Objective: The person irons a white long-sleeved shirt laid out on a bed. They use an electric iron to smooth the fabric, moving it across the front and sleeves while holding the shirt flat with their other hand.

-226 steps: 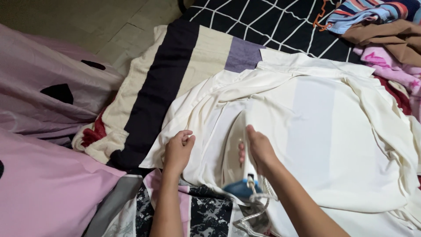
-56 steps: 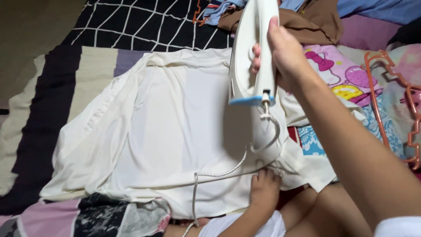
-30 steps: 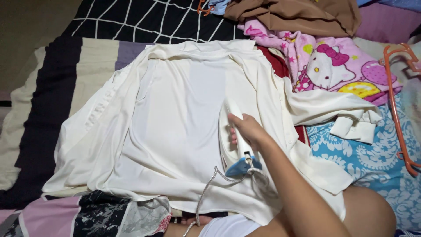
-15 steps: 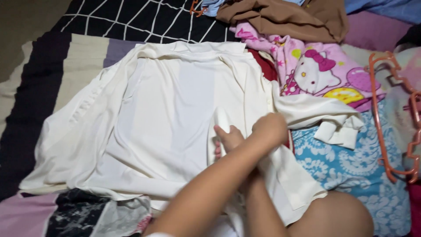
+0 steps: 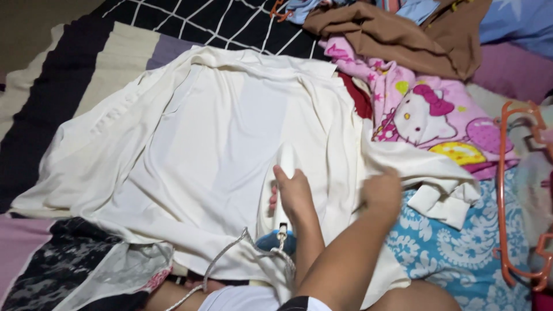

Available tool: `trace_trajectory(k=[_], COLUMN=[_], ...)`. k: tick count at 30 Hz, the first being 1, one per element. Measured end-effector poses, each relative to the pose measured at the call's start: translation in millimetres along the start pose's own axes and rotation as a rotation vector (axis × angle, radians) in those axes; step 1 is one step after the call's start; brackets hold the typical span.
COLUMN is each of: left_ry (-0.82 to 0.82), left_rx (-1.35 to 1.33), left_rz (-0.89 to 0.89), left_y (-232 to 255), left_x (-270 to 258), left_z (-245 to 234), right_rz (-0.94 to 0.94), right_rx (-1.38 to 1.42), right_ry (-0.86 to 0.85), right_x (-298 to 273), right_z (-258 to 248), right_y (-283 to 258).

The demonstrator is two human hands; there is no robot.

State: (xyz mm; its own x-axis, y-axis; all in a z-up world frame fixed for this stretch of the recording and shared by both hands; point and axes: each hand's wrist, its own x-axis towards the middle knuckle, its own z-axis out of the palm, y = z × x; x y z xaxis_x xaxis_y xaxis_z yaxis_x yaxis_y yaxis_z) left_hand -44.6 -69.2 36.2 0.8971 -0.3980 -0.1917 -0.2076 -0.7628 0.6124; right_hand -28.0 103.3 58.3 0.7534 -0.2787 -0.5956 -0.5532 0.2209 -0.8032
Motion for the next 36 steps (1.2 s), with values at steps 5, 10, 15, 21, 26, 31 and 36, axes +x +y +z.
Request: trace_trajectory(k=[5, 10, 15, 21, 26, 31, 36], left_ry=[-0.098, 0.172, -0.228, -0.112, -0.188, -0.511, -0.438], left_rx=[-0.094, -0.249, -0.001, 0.063, 0.363, 0.498, 0.462], left_rz=[0.318, 0.754, 0.444, 0.397, 0.395, 0.366, 0.398], left_y=[60.0, 8.6, -134.1, -311.8, -363.1, -377.2, -393.5], left_x=[-51.8, -155.4, -184.0, -212.6, -207.3, -213.2, -232.3], left_z=[-33.1, -105.6, -173.4, -215.6, -186.8, -177.2, -197.4], right_rz=[-0.091, -0.042, 0.051, 0.093, 0.080, 0.031, 0.141], right_rx=[0.057, -0.028, 0.017, -0.004, -0.044, -0.070, -0.040], right_ry=[0.085, 0.138, 0.187, 0.210, 0.225, 0.160, 0.203], right_x=[31.3, 25.9, -18.9, -20.5, 22.8, 0.9, -50.5], right_z=[-18.3, -81.0, -115.4, -103.9, -95.2, -87.3, -83.8], right_y=[4.5, 4.3, 18.4, 19.1, -8.8, 2.5, 28.2])
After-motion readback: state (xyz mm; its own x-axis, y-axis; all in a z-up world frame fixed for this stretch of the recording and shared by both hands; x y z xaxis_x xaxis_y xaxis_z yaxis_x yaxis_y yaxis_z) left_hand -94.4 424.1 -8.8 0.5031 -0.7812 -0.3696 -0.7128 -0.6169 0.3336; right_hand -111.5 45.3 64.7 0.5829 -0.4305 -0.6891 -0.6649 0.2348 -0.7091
